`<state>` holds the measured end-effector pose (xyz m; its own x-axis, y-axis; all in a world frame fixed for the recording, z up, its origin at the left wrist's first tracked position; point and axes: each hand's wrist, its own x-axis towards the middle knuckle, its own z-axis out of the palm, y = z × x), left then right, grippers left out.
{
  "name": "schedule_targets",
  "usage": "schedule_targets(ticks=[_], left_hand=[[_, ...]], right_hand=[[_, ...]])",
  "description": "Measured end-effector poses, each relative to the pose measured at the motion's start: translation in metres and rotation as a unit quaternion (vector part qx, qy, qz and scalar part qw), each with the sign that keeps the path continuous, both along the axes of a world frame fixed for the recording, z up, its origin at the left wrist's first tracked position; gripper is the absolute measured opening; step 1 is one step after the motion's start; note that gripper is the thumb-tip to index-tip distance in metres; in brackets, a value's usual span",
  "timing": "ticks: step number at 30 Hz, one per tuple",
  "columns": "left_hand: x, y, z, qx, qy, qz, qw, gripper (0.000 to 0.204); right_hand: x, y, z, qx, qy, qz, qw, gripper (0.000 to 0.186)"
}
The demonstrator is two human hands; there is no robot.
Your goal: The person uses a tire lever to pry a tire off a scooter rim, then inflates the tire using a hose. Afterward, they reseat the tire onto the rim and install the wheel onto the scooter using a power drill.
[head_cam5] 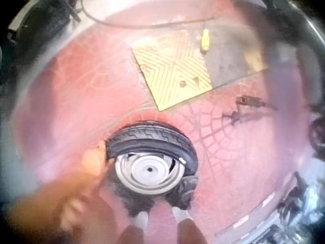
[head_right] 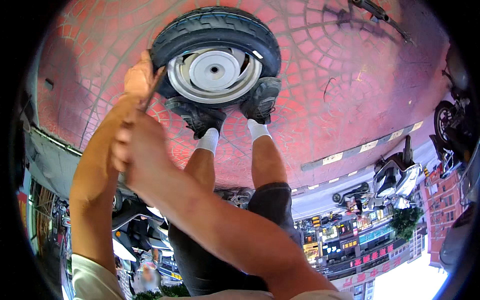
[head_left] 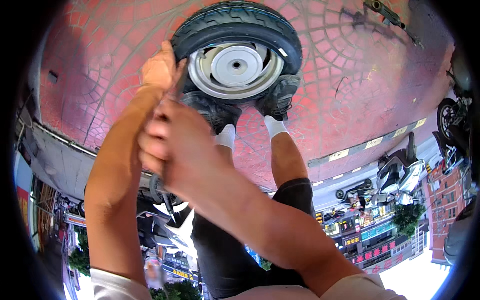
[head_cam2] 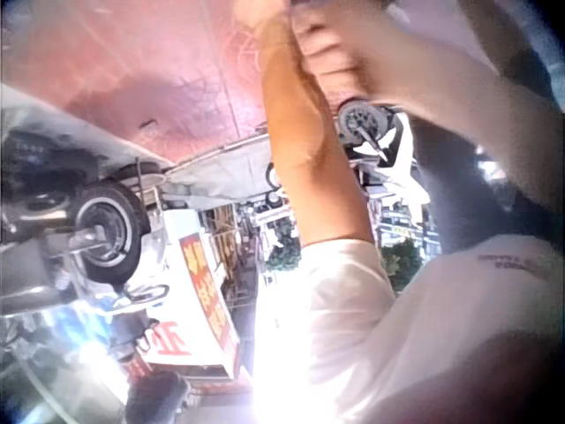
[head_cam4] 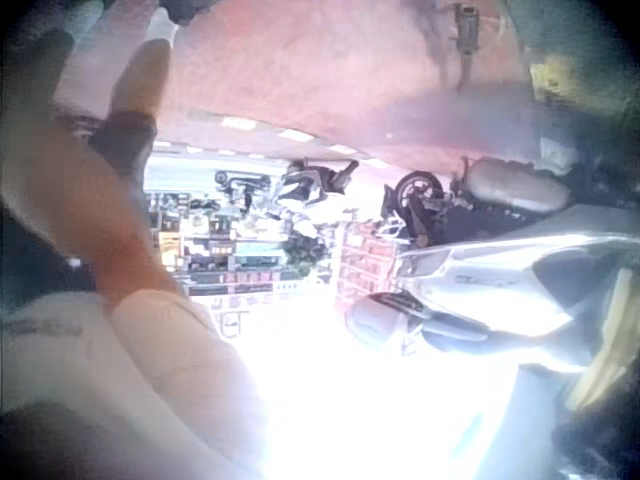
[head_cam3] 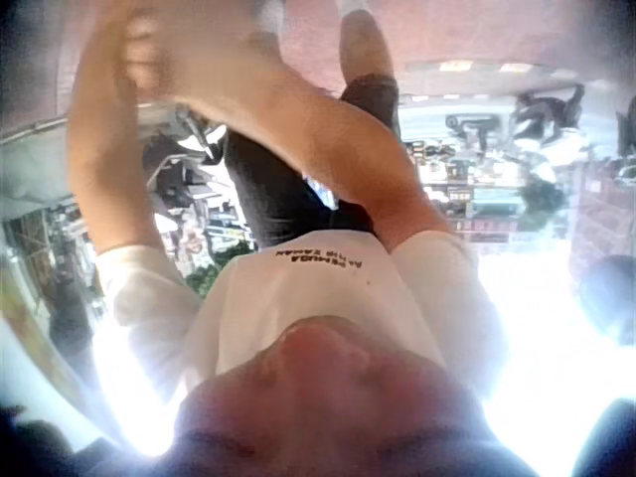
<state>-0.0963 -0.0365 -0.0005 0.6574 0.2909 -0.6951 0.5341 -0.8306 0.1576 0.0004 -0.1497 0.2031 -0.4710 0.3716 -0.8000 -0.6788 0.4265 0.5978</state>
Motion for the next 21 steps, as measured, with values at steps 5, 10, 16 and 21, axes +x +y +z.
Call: schedule_targets(ticks=[5, 10, 16, 21], left_hand=[[-0.033, 0.019, 0.007, -0.091, 0.016, 0.05, 0.995, 0.046], [-0.104, -0.017, 0.135, -0.199, 0.012, 0.389, 0.899, 0.029], [-0.155, -0.046, 0.365, -0.124, -0.034, 0.733, 0.668, 0.041], [-0.131, 0.001, 0.438, -0.076, -0.126, 0.827, 0.543, 0.041]], right_hand=[[0.011, 0.071, -0.021, -0.143, -0.036, -0.088, 0.985, 0.015], [0.01, 0.079, -0.032, -0.143, -0.048, -0.037, 0.988, 0.008], [0.012, 0.101, -0.049, -0.183, 0.004, -0.088, 0.979, 0.014], [0.031, 0.1, -0.066, -0.181, 0.046, -0.08, 0.979, 0.012]])
